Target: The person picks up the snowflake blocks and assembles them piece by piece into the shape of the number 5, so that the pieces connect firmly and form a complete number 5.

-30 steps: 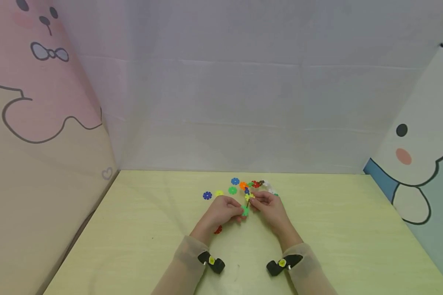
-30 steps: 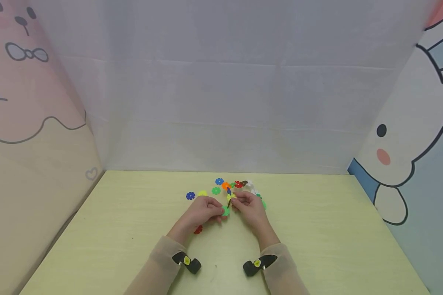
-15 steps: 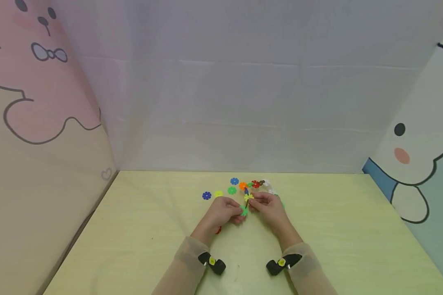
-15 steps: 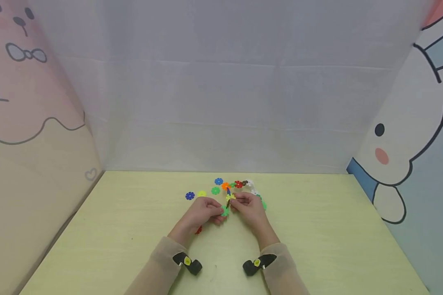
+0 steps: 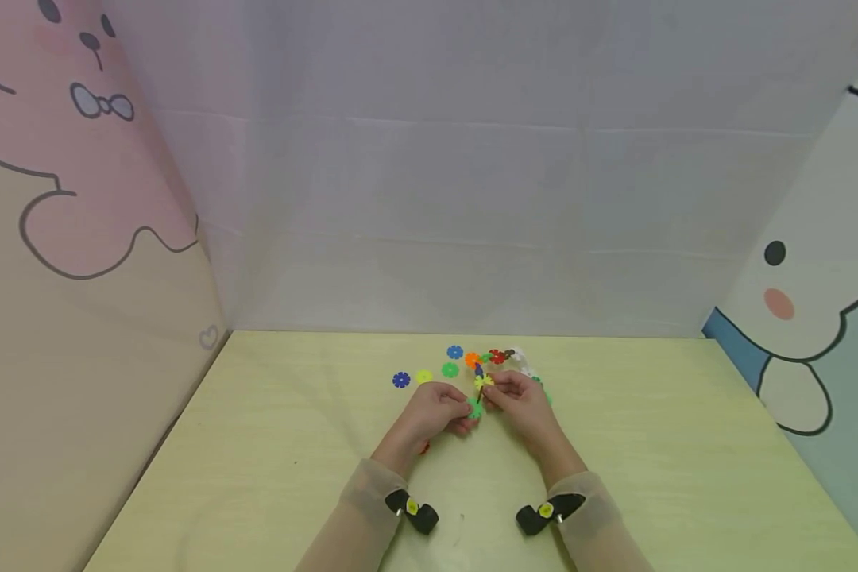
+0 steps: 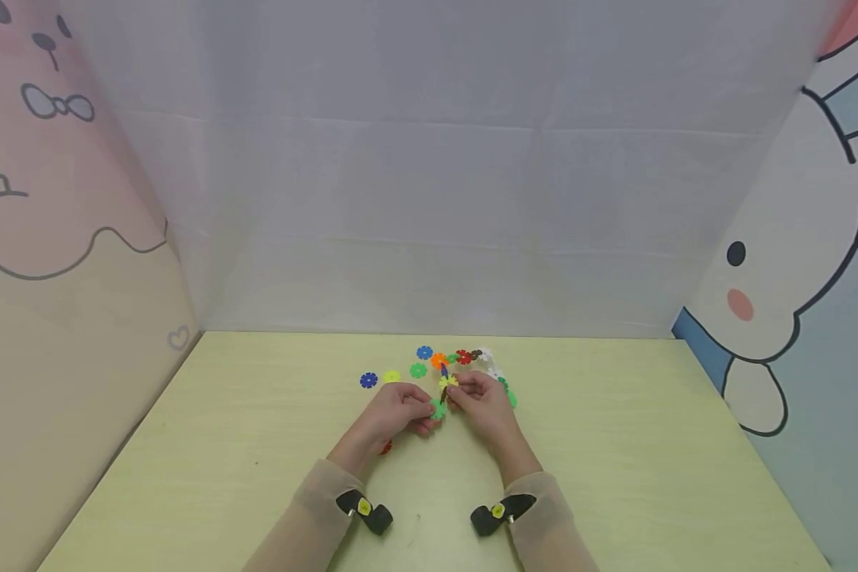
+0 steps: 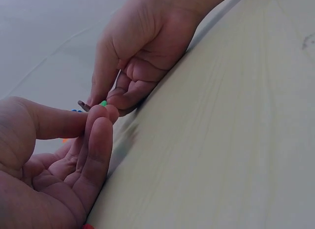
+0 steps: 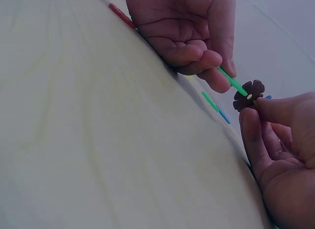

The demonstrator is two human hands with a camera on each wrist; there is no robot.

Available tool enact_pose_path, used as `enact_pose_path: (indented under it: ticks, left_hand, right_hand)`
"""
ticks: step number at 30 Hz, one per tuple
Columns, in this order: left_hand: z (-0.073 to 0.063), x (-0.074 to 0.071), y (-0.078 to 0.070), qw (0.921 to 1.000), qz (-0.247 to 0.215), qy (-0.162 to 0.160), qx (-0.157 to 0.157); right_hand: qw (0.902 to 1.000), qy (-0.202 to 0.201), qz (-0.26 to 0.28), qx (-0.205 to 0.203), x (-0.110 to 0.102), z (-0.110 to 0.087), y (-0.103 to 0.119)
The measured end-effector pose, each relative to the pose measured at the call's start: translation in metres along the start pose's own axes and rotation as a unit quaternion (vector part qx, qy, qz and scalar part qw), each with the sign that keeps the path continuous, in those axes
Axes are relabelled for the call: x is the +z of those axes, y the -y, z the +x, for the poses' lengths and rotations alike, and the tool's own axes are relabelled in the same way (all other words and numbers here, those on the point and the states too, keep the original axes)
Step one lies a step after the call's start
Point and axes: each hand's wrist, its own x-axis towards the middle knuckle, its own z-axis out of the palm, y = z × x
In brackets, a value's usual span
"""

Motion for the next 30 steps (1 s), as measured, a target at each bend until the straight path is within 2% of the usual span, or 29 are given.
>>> enact_pose_path:
  ticks: [5, 8, 18, 27, 30]
  left_hand:
    - [-0.0008, -0.002, -0.0029, 0.9992, 0.002, 0.039, -0.001]
    - [-0.0007, -0.0011, -0.0028, 0.9988, 0.0, 0.05, -0.002]
    - [-0.0005, -0.0008, -0.0004, 0.9993, 0.01, 0.036, -0.001]
    - [-0.0006, -0.0006, 0.0033, 0.9996, -0.008, 0.026, 0.006]
    - [-0.0002, -0.0017, 0.0041, 0.9995, -0.01, 0.028, 0.005]
  right_hand:
    - [0.9999, -0.003, -0.012, -0.008, -0.0002, -0.0001, -0.0023]
    - [0.9999, -0.007, -0.013, -0.005, -0.0012, -0.0011, -0.002]
    - [0.9997, 0.007, -0.022, -0.011, -0.0006, -0.003, -0.0006]
    - [0.9995, 0.01, -0.023, -0.016, 0.0001, -0.0015, -0.0025]
    - [0.9989, 0.01, -0.042, -0.018, 0.0009, -0.0011, -0.0043]
